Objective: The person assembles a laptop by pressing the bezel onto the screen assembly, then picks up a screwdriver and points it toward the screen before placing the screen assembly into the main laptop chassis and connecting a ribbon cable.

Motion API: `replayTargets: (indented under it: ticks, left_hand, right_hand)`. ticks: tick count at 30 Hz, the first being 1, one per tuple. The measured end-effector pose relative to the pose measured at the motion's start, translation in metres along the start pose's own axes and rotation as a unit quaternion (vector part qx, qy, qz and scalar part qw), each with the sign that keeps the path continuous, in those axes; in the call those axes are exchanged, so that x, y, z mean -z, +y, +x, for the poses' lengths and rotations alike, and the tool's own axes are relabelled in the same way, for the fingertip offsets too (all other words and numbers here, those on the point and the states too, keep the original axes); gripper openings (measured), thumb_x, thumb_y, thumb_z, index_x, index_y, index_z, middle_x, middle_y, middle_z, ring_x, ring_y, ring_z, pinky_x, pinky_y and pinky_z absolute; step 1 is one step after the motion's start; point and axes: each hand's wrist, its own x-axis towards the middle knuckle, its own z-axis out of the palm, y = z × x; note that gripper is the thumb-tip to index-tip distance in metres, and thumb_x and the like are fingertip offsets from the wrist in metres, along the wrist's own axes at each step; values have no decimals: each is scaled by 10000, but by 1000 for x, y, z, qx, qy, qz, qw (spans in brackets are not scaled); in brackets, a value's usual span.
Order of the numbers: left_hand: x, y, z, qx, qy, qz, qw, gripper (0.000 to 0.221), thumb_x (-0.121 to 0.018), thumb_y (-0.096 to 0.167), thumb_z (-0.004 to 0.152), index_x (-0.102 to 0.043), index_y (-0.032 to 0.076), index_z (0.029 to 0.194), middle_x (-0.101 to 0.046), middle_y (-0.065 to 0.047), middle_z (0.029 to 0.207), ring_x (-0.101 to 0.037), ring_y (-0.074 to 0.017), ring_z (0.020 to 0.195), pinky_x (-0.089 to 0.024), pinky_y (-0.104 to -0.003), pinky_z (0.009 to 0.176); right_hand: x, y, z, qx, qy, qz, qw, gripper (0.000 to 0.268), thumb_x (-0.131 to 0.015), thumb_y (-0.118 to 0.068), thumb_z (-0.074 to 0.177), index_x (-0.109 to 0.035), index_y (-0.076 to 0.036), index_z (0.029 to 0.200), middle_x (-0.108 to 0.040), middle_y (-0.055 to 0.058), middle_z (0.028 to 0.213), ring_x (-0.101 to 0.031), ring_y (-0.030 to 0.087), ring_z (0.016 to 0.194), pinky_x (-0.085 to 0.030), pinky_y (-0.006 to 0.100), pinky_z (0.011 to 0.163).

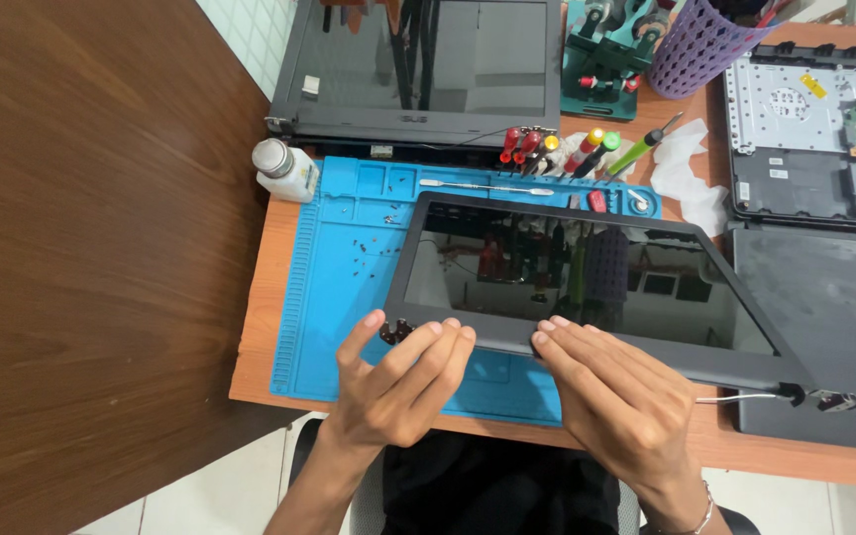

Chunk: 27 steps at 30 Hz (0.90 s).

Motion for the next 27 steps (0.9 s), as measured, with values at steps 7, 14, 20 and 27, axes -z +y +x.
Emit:
replayTargets:
  ticks: [7,14,20,27]
  left_hand:
    - [0,0,0,2,8,-9,1000,106,-832,172,953,-780,204,1040,-739,112,1016,-616,-57,1066,-301,-444,1211]
    - [18,-6,-6,47,63,-56,995,159,-831,290,988,-738,215,1093,-706,75,1155,-600,-151,1144,-356,-458,1173]
    - [34,-35,-2,245,-14,-233,941,275,-760,-25,844,-746,107,1085,-737,-8,1144,-677,-210,1120,-535,-391,1020]
    - [19,-33,1,264,13,-349,899,292,-831,-29,782,-747,97,1032,-750,-16,1091,-681,-232,1136,-578,-323,961]
  right_hand:
    - [-8,-5,10,46,-7,10,999,212,-779,23,784,-764,11,995,-773,106,1002,-761,268,1002,-618,375,904]
    - [-15,-6,12,54,5,11,998,230,-731,90,787,-762,17,1003,-772,114,1019,-759,272,1010,-622,374,919]
    - [-10,-9,12,24,8,22,999,197,-745,93,807,-761,21,990,-768,122,997,-763,273,1001,-624,374,926]
    - [-5,-11,13,-17,13,34,999,191,-764,75,831,-760,9,1010,-763,104,983,-765,257,976,-622,358,911]
